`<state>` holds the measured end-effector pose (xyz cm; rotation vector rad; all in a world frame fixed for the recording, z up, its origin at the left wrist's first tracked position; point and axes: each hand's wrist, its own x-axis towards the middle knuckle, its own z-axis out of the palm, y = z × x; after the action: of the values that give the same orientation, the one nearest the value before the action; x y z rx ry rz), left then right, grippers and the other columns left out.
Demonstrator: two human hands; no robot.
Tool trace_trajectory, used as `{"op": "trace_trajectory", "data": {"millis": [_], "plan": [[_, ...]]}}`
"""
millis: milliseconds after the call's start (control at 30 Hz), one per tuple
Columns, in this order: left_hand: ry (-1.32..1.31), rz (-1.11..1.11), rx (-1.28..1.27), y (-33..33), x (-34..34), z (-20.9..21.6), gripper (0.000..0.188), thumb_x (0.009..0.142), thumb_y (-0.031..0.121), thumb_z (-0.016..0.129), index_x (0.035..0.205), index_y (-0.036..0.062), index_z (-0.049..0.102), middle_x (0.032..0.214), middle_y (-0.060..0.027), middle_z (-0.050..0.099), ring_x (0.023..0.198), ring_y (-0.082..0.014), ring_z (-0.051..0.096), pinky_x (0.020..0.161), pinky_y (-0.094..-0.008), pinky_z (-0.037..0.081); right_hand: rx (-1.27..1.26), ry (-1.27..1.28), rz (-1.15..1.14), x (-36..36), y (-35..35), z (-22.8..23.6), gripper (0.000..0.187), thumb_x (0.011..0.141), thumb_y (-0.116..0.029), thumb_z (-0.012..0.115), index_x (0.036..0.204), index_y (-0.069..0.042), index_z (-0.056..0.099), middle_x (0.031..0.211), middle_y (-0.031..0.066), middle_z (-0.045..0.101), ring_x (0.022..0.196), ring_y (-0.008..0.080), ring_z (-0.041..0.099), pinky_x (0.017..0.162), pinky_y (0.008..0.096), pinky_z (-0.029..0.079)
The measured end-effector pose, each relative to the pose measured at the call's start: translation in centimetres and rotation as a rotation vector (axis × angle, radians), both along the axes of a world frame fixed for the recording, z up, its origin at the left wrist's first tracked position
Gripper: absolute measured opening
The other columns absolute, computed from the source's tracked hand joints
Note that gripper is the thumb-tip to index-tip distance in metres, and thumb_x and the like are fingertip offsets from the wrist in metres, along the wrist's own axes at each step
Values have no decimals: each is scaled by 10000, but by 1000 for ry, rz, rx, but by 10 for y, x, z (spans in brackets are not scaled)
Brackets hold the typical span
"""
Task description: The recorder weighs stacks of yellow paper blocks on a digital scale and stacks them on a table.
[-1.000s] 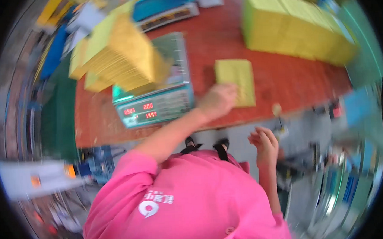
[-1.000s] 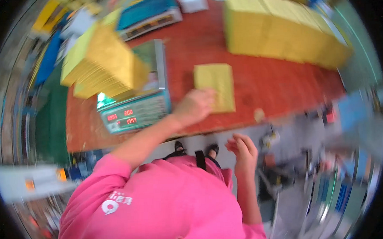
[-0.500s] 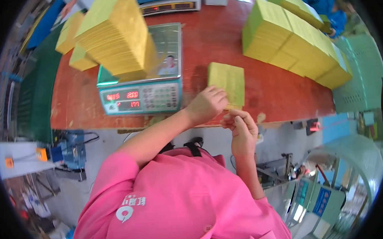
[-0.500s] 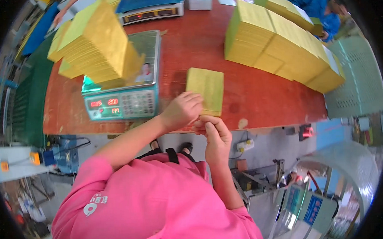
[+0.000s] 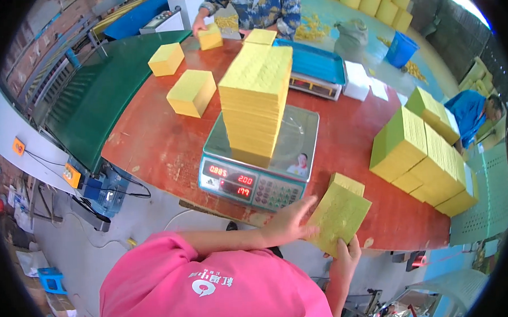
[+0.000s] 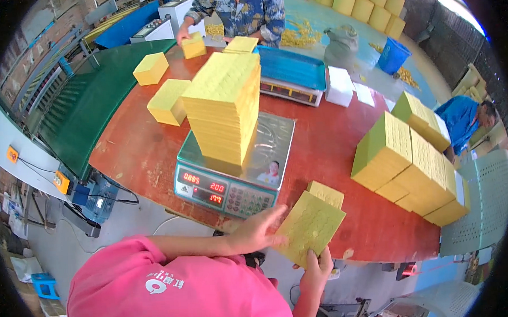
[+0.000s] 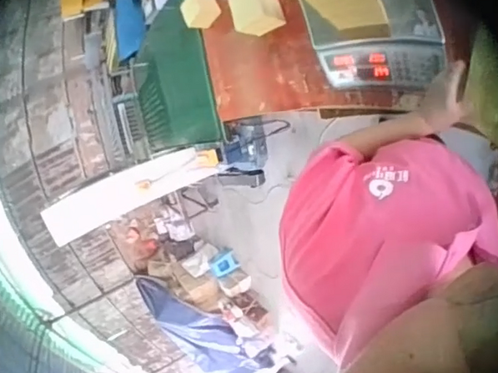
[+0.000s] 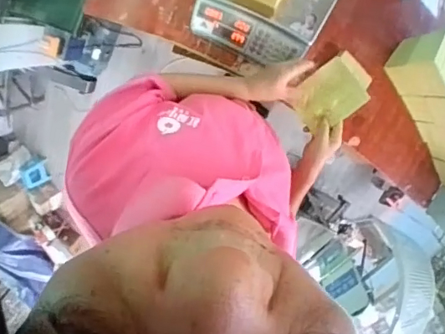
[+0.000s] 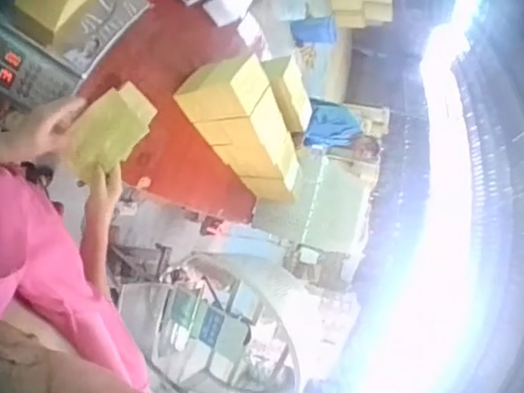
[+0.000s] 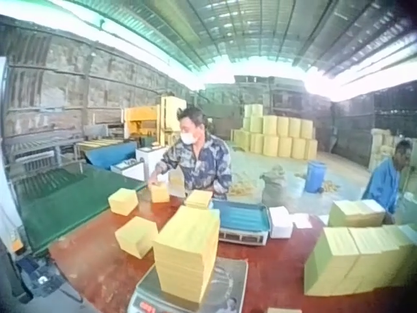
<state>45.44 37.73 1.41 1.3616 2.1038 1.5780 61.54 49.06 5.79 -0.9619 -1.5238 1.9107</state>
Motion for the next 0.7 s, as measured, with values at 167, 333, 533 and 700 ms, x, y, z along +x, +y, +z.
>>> {"op": "trace_trajectory", "data": {"millis": [167, 333, 533, 700], "plan": [[-1253, -413, -55, -37, -75, 83, 315, 956, 263, 625, 1168, 30, 619, 955, -9, 656, 754, -73, 607, 646, -252, 525, 186, 110, 111, -42, -22, 75, 318, 888, 15, 465, 1185, 60, 571, 928, 89, 625, 707, 134, 605, 555, 263, 496], [-721, -151, 137, -78, -155, 167, 238, 968, 279, 588, 891, 61, 644, 764, 3, 636, 682, -88, 598, 597, -251, 486, 489, 129, 215, -146, -19, 141, 279, 869, -55, 533, 1102, 64, 629, 957, 46, 631, 814, 92, 549, 721, 255, 447], [-754, -57, 274, -78, -251, 232, 358, 986, 406, 506, 990, 63, 606, 754, -20, 643, 634, -113, 618, 523, -247, 468, 250, 387, 335, -280, -15, 190, 303, 910, -112, 586, 1136, 88, 611, 995, 89, 644, 905, 138, 597, 800, 293, 481], [-506, -14, 123, -68, -302, 220, 243, 958, 306, 572, 926, 70, 621, 753, -21, 649, 563, -101, 597, 450, -219, 428, 229, 350, 421, -315, -2, 178, 274, 906, -110, 600, 1098, 83, 629, 961, 88, 653, 841, 145, 619, 745, 286, 500]]}}
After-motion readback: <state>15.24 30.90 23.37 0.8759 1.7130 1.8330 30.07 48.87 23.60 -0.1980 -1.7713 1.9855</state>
